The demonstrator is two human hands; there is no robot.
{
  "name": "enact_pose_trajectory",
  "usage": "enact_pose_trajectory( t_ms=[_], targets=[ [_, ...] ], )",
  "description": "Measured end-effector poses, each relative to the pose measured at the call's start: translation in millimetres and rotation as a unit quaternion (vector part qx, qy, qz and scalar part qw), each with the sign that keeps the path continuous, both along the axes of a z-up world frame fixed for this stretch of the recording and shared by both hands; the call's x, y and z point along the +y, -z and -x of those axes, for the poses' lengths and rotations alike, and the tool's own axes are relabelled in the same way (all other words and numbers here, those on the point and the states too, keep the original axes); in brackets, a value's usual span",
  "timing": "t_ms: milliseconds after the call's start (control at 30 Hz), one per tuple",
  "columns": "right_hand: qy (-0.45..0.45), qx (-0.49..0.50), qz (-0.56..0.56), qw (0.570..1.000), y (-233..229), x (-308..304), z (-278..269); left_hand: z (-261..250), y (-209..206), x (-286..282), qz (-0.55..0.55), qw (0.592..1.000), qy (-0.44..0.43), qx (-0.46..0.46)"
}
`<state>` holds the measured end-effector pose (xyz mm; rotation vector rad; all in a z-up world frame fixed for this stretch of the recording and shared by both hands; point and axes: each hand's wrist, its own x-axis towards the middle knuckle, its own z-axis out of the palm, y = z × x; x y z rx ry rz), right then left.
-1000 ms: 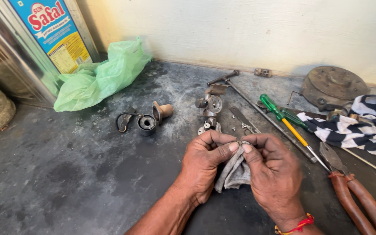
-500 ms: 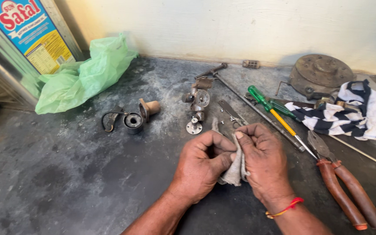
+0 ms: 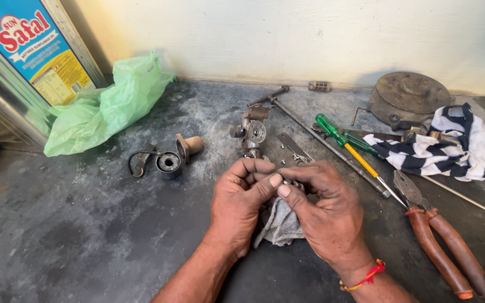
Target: The person cleans and manipulates components of a disassembled carburetor on a workbench. They use a cloth to wipe various small parts, including a filter and pins, and use a metal strip to probe the carburetor body.
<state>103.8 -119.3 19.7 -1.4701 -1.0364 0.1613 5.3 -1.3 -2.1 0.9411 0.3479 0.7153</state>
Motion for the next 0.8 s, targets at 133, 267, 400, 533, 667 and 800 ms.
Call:
enact_pose_trajectory(
  t_ms=[133,267,400,533,667,800],
  targets=[
    [0.009,0.132,0.022,0.991,10,4,-7,2,-9,-2,-0.035,0.999,-0.004,0.015],
    [0.035,0.189,-0.033,0.981,19,7,-21,9,-25,-13,-0.219,0.958,-0.028,0.181],
    [0.029,0.217,-0.080,0.972,24,8,-27,15,-32,-22,-0.478,0.847,-0.084,0.216],
    [0.040,0.223,-0.052,0.973,23,7,-23,11,-25,-19,-0.334,0.917,-0.025,0.218],
    [0.026,0.208,-0.047,0.977,21,4,-18,14,-15,-9,-0.221,0.963,0.034,0.150],
    [0.017,0.207,-0.061,0.976,18,5,-21,13,-10,-7,-0.185,0.974,0.064,0.110]
  ],
)
